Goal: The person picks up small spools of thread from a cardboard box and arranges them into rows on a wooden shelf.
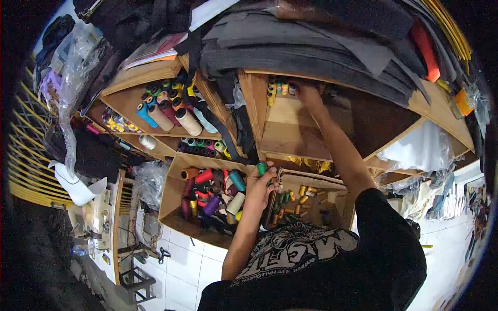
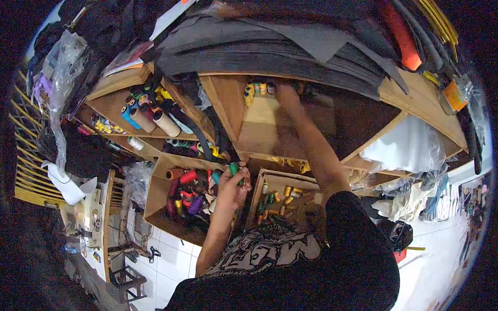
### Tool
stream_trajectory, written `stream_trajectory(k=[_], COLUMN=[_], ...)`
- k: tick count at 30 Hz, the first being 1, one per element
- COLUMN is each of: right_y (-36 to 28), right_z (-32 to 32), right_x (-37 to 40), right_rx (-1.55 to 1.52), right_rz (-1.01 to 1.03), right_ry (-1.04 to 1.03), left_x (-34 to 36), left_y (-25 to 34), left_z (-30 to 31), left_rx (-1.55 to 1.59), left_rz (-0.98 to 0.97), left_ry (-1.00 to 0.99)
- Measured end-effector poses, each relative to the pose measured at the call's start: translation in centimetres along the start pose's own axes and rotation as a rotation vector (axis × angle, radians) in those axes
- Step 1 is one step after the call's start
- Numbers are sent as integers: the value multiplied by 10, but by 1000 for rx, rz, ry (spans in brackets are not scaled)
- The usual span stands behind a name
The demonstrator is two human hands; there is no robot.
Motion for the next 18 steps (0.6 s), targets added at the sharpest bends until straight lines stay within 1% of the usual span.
stream_trajectory(k=[1,2,4,5,7,8,9,11,13,14,16,17,18], right_y=[6,-5,-10,-16,-17,-45,-63,-115,-166,-177,-193,-189,-184], right_z=[-1,15,26,36,41,64,76,62,75,77,82,88,97], right_x=[2,7,12,15,21,37,57,97,144,154,168,166,160], right_rx=[-12,-24,-18,-1,-111,-237,-362,-790,-601,-614,-641,-662,-682], right_rz=[-44,-88,-96,-59,-119,-217,-313,-85,-50,2,105,68,34], right_ry=[-27,-54,-28,25,12,-56,-123,-439,-743,-750,-767,-743,-717], left_x=[-2,-3,-3,-3,-6,-7,-8,-9,-12,-13,-10,-7,-17], left_y=[-1,-2,-2,-2,-3,-3,-2,1,10,15,25,30,18], left_z=[3,6,-1,-4,-9,-13,-13,-14,-24,-31,-46,-52,-46], left_rx=[-22,-43,21,52,119,154,96,-20,-277,-406,-473,-507,-466], left_rz=[0,0,5,7,14,17,4,-16,-122,-176,-270,-318,-275], left_ry=[19,38,-57,-105,-195,-240,-221,-184,-213,-227,-242,-249,-276])
Point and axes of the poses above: each hand's wrist, its own x-axis away from the middle knuckle, its own z-axis out of the back of the hand, y = z × x, the point moved 10 cm from there along -x, towards the middle knuckle, and after that the axes turned 1 degree about -x, right-handed, at the moved point
